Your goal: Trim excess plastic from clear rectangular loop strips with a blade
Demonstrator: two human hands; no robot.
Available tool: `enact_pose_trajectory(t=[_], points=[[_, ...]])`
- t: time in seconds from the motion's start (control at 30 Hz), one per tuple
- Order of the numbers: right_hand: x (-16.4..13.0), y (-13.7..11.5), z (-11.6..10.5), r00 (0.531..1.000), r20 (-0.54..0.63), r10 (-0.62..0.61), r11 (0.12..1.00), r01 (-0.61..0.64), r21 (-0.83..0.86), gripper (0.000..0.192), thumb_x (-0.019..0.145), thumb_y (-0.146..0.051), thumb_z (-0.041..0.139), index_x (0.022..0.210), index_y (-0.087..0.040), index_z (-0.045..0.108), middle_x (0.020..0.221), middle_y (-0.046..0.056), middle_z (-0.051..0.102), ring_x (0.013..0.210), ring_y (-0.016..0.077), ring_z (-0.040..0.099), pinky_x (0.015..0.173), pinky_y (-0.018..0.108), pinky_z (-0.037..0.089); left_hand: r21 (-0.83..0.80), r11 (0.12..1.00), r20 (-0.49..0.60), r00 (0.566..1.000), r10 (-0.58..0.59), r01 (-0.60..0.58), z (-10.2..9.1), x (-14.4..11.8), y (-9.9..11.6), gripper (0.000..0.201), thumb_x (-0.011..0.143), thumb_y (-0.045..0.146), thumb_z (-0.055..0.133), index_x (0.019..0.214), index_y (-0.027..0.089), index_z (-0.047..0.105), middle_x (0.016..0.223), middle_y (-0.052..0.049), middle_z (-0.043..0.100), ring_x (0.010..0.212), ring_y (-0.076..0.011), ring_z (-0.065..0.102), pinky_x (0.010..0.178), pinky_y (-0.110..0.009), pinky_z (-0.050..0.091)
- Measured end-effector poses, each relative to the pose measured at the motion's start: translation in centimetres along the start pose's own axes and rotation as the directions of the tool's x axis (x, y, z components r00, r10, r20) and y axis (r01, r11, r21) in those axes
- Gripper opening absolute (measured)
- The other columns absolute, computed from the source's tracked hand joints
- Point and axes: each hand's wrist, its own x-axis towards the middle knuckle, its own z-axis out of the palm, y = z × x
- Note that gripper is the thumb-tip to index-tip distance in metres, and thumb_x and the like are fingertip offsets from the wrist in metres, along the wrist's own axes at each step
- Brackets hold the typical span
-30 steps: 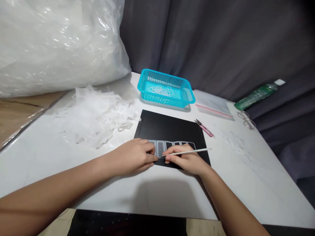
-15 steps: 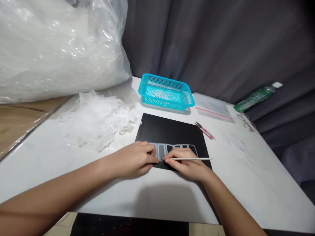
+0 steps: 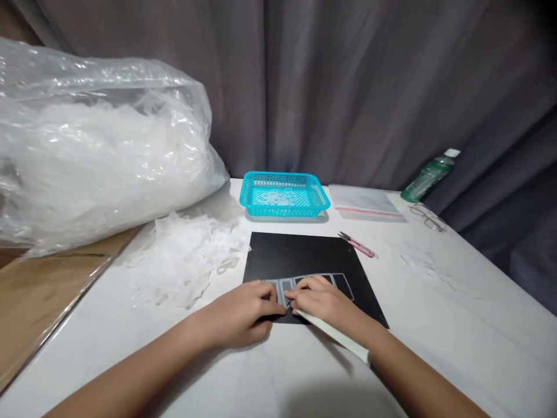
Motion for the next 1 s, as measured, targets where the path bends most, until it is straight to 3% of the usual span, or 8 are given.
enact_pose_trajectory(t=[0.1,0.2,0.23,0.27,0.4,0.47,0.67,1.0], points=[[-0.2,2.0,-0.9,0.930,-0.318,0.187,0.982,-0.185,0.038,0.017,0.093,-0.022,0.051,0.084,-0.025,0.066,0.091,0.004,0.071,0.093,0.0210,0.063,0.087,0.037,0.048,-0.009,1.000,0.022,1.000,-0.021,0.022,-0.3,0.1,0.2,0.054,0.071,0.005,0.052,0.119,0.025,0.064,0.096,-0.006,0.057,0.091,-0.0213,0.057,0.080,-0.031,0.048],[-0.8,4.3,-2.7,0.627,-0.663,0.409,0.903,-0.385,0.192,0.016,0.094,-0.030,0.049,0.092,-0.022,0.063,0.099,0.009,0.072,0.097,0.0240,0.066,0.089,0.042,0.049,-0.024,1.000,0.027,1.000,-0.015,0.016,-0.5,0.1,0.2,0.057,0.068,0.005,0.052,0.119,0.025,0.064,0.094,-0.005,0.056,0.090,-0.0208,0.057,0.078,-0.030,0.049],[-1.0,4.7,-3.2,0.564,-0.698,0.441,0.883,-0.410,0.227,0.017,0.094,-0.033,0.049,0.093,-0.021,0.062,0.099,0.009,0.073,0.097,0.0249,0.067,0.088,0.043,0.049,-0.029,1.000,0.025,1.000,-0.010,0.011,-0.5,0.1,0.2,0.057,0.068,0.005,0.052,0.120,0.025,0.064,0.094,-0.005,0.056,0.089,-0.0206,0.057,0.077,-0.030,0.049],[-1.1,4.8,-3.5,0.560,-0.690,0.459,0.877,-0.412,0.249,0.018,0.093,-0.035,0.050,0.092,-0.021,0.062,0.099,0.009,0.074,0.097,0.0253,0.068,0.087,0.043,0.050,-0.033,0.999,0.022,1.000,-0.007,0.008,-0.5,0.0,0.2,0.056,0.069,0.006,0.053,0.120,0.026,0.064,0.094,-0.005,0.056,0.089,-0.0204,0.057,0.078,-0.030,0.049],[-0.6,2.4,-2.6,0.872,-0.314,0.375,0.909,-0.279,0.310,0.009,0.086,-0.027,0.061,0.081,-0.023,0.067,0.107,0.006,0.074,0.109,0.0244,0.066,0.094,0.041,0.050,-0.034,0.999,0.013,1.000,-0.014,0.015,-0.5,0.0,0.1,0.052,0.072,0.009,0.055,0.120,0.026,0.064,0.098,-0.006,0.056,0.091,-0.0212,0.056,0.080,-0.031,0.048],[0.0,0.5,-1.7,0.953,-0.146,0.265,0.928,-0.211,0.308,0.007,0.082,-0.020,0.064,0.079,-0.024,0.069,0.112,0.005,0.073,0.118,0.0256,0.061,0.101,0.046,0.044,-0.028,1.000,0.009,1.000,-0.003,0.004,-0.4,-0.1,0.1,0.049,0.073,0.009,0.055,0.118,0.025,0.065,0.098,-0.006,0.057,0.091,-0.0213,0.056,0.080,-0.031,0.047],[0.8,-1.4,-0.8,0.963,0.027,0.268,0.928,-0.265,0.261,0.014,0.079,-0.015,0.062,0.070,-0.024,0.067,0.114,0.002,0.072,0.132,0.0308,0.047,0.109,0.065,0.021,-0.021,1.000,0.031,1.000,0.003,-0.003,-0.4,0.0,0.1,0.048,0.074,0.009,0.056,0.118,0.024,0.065,0.096,-0.006,0.057,0.089,-0.0216,0.055,0.081,-0.032,0.046],[0.5,-1.1,-1.0,0.973,0.111,0.203,0.945,-0.224,0.238,0.012,0.085,-0.018,0.060,0.082,-0.026,0.069,0.117,0.003,0.071,0.136,0.0298,0.042,0.109,0.065,0.016,-0.019,1.000,0.004,1.000,0.011,-0.011,-0.3,0.0,0.0,0.048,0.073,0.009,0.056,0.118,0.025,0.065,0.096,-0.006,0.058,0.089,-0.0221,0.057,0.082,-0.034,0.047]])
